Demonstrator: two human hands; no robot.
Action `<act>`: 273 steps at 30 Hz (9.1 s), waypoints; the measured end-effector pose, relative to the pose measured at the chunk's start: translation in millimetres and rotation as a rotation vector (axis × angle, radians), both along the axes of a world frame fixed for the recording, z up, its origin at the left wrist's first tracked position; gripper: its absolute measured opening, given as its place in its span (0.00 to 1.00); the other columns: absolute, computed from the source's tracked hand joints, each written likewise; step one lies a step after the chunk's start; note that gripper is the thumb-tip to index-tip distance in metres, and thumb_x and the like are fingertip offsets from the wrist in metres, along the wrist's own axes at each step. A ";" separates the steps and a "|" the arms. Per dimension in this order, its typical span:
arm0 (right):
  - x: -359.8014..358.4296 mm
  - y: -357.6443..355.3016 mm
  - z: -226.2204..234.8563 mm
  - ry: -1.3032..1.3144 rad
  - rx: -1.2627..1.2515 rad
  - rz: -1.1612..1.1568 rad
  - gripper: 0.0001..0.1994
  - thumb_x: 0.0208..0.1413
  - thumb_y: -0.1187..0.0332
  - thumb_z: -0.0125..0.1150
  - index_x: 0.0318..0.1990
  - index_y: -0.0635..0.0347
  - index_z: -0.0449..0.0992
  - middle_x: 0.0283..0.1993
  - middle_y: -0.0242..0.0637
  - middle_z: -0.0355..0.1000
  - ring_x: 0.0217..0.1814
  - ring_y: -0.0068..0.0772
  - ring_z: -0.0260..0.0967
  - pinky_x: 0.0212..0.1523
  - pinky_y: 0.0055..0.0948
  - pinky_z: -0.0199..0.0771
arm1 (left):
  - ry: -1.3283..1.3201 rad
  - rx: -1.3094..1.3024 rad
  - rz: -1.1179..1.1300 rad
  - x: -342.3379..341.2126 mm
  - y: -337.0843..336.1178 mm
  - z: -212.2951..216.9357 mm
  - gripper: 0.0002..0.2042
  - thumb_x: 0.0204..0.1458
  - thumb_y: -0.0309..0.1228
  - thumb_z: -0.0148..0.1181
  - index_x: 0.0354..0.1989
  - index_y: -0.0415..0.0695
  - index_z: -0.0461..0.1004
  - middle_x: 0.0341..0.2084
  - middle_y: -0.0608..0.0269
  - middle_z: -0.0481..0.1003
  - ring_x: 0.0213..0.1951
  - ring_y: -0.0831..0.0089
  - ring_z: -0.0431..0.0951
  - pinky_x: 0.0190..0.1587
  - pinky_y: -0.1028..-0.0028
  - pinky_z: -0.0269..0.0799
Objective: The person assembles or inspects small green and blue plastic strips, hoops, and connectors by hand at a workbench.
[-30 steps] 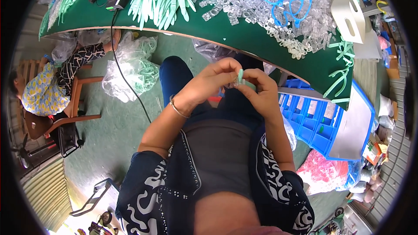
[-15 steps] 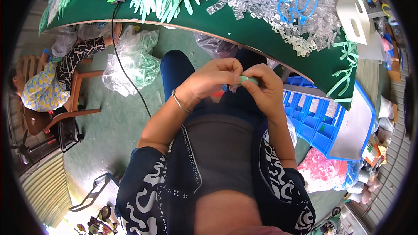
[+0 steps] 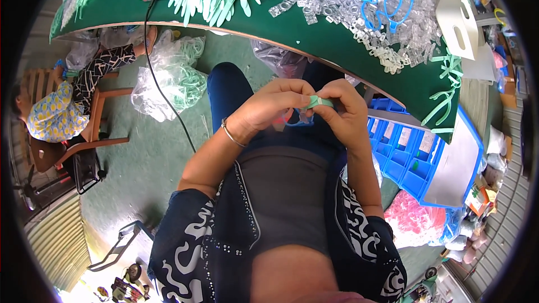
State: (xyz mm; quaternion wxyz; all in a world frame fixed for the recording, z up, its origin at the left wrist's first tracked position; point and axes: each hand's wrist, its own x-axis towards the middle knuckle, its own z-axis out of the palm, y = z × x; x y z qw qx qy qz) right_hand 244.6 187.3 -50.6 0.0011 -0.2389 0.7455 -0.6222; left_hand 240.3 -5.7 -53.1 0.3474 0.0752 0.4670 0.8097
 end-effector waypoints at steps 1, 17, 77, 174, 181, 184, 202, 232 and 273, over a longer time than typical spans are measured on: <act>1.2 -1.2 -1.2 0.000 0.000 0.001 0.11 0.44 0.71 0.66 0.35 0.63 0.73 0.33 0.36 0.67 0.34 0.28 0.66 0.34 0.24 0.65 | 0.000 0.000 0.001 0.6 1.2 0.0 0.10 0.50 0.32 0.53 0.33 0.35 0.71 0.26 0.62 0.72 0.30 0.75 0.73 0.33 0.78 0.69; 5.7 -5.8 -4.5 -0.192 -0.275 0.080 0.09 0.49 0.73 0.62 0.35 0.67 0.70 0.36 0.35 0.62 0.33 0.24 0.67 0.33 0.19 0.68 | -0.029 0.063 0.018 3.9 3.6 2.7 0.10 0.46 0.31 0.54 0.32 0.35 0.70 0.26 0.61 0.73 0.30 0.76 0.74 0.29 0.79 0.70; 1.8 -6.1 -0.3 -0.065 -0.157 -0.157 0.08 0.53 0.66 0.58 0.35 0.62 0.71 0.35 0.31 0.63 0.34 0.21 0.60 0.34 0.19 0.60 | 0.023 -0.056 0.177 5.9 -9.9 7.5 0.10 0.54 0.33 0.53 0.35 0.37 0.71 0.23 0.68 0.69 0.26 0.83 0.66 0.29 0.84 0.61; -20.4 -67.9 23.3 -0.352 -0.204 0.068 0.06 0.54 0.77 0.53 0.38 0.69 0.69 0.29 0.32 0.69 0.29 0.18 0.67 0.31 0.16 0.67 | 0.213 -0.016 0.815 21.5 -17.1 0.2 0.10 0.58 0.26 0.47 0.46 0.37 0.67 0.23 0.65 0.69 0.27 0.80 0.67 0.32 0.80 0.64; -13.7 -58.6 14.8 -0.385 -0.175 -0.057 0.05 0.56 0.75 0.49 0.37 0.69 0.68 0.26 0.36 0.70 0.23 0.19 0.68 0.24 0.16 0.67 | 0.356 -0.272 0.765 27.6 -0.8 0.5 0.12 0.57 0.26 0.48 0.48 0.35 0.66 0.25 0.68 0.71 0.27 0.84 0.67 0.31 0.83 0.64; -10.3 -52.3 15.4 -0.471 -0.199 -0.065 0.06 0.57 0.73 0.49 0.36 0.68 0.69 0.24 0.36 0.69 0.21 0.20 0.66 0.22 0.17 0.67 | 0.364 -0.311 0.756 27.9 3.2 -4.7 0.13 0.57 0.26 0.49 0.48 0.35 0.66 0.25 0.69 0.71 0.27 0.85 0.67 0.29 0.83 0.65; -1.5 -37.0 6.3 -0.738 -0.374 -0.053 0.07 0.55 0.71 0.49 0.33 0.67 0.69 0.20 0.33 0.67 0.16 0.20 0.63 0.19 0.17 0.64 | 0.663 -0.523 0.852 25.2 22.3 -34.3 0.11 0.52 0.24 0.54 0.44 0.37 0.71 0.20 0.64 0.73 0.16 0.83 0.70 0.18 0.80 0.65; -2.3 -13.0 -15.1 -0.361 -0.127 -0.080 0.08 0.57 0.71 0.49 0.37 0.67 0.70 0.24 0.34 0.69 0.24 0.21 0.67 0.26 0.19 0.68 | 0.763 -0.699 0.638 24.7 18.1 -26.1 0.11 0.44 0.22 0.59 0.38 0.39 0.74 0.23 0.55 0.74 0.24 0.68 0.76 0.27 0.73 0.70; 3.1 10.8 21.9 -0.469 -0.057 -0.116 0.09 0.62 0.65 0.43 0.36 0.61 0.66 0.27 0.31 0.70 0.13 0.13 0.53 0.14 0.14 0.52 | 0.374 -0.334 0.066 6.8 14.8 11.2 0.06 0.52 0.28 0.56 0.31 0.38 0.74 0.16 0.72 0.68 0.16 0.87 0.64 0.17 0.84 0.58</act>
